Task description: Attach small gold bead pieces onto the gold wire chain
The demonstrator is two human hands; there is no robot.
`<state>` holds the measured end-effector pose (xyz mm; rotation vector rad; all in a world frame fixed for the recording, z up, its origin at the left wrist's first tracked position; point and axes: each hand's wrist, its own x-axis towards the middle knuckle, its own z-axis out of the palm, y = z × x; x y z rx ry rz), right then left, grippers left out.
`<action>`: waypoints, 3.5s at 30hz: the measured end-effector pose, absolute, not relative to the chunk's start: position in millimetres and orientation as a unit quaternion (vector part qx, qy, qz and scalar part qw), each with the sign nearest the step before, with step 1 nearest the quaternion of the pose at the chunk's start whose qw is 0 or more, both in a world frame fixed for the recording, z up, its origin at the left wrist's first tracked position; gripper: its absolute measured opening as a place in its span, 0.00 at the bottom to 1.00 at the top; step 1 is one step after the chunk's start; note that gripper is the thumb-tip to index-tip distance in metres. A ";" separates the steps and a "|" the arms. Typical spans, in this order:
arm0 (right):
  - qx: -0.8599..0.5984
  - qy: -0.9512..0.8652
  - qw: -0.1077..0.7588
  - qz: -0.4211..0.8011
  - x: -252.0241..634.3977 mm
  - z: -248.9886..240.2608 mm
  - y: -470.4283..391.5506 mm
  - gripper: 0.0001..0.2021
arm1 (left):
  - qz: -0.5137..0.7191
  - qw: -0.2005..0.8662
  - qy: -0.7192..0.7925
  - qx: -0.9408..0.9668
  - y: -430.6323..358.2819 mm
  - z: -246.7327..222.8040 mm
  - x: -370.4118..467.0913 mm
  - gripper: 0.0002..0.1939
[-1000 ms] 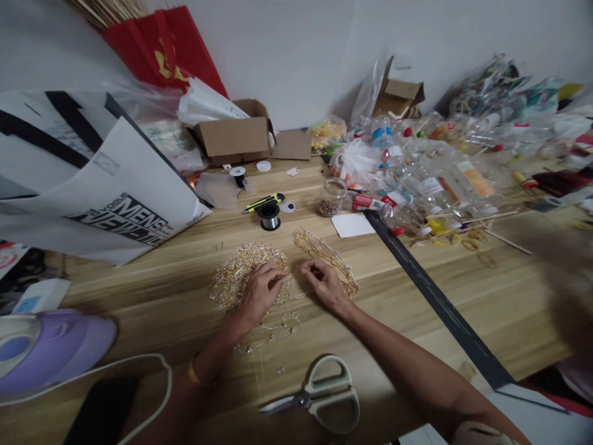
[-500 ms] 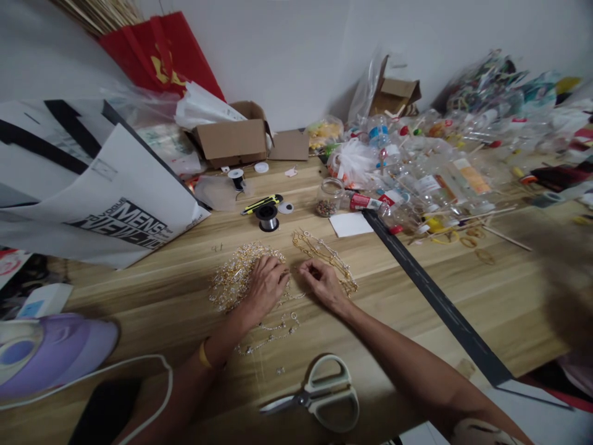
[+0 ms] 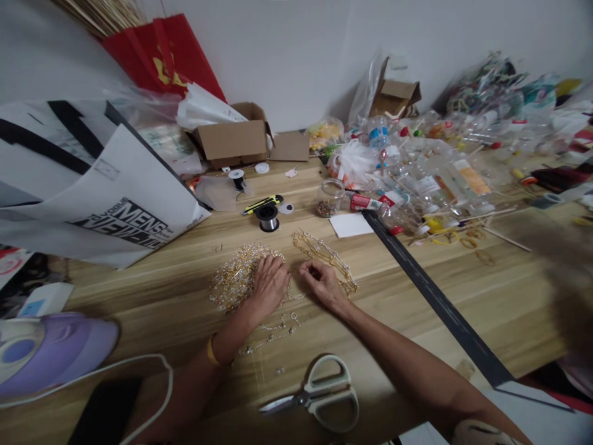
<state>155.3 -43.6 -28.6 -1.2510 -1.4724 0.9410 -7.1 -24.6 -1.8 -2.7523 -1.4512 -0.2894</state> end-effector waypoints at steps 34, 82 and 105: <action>-0.503 -0.596 0.484 0.396 156.3 -29.9 -43.7 0.09 | -0.332 -0.246 -0.513 -0.752 -8.3 -6.0 -20.1 0.03; -0.376 -0.788 0.431 0.228 142.4 -26.3 -63.9 0.04 | -0.386 -0.475 -0.508 -0.606 -56.9 -22.2 -38.3 0.08; -0.359 -0.797 0.434 0.220 142.1 -28.9 -61.8 0.03 | -0.385 -0.406 -0.495 -0.664 -57.6 -29.9 -38.2 0.07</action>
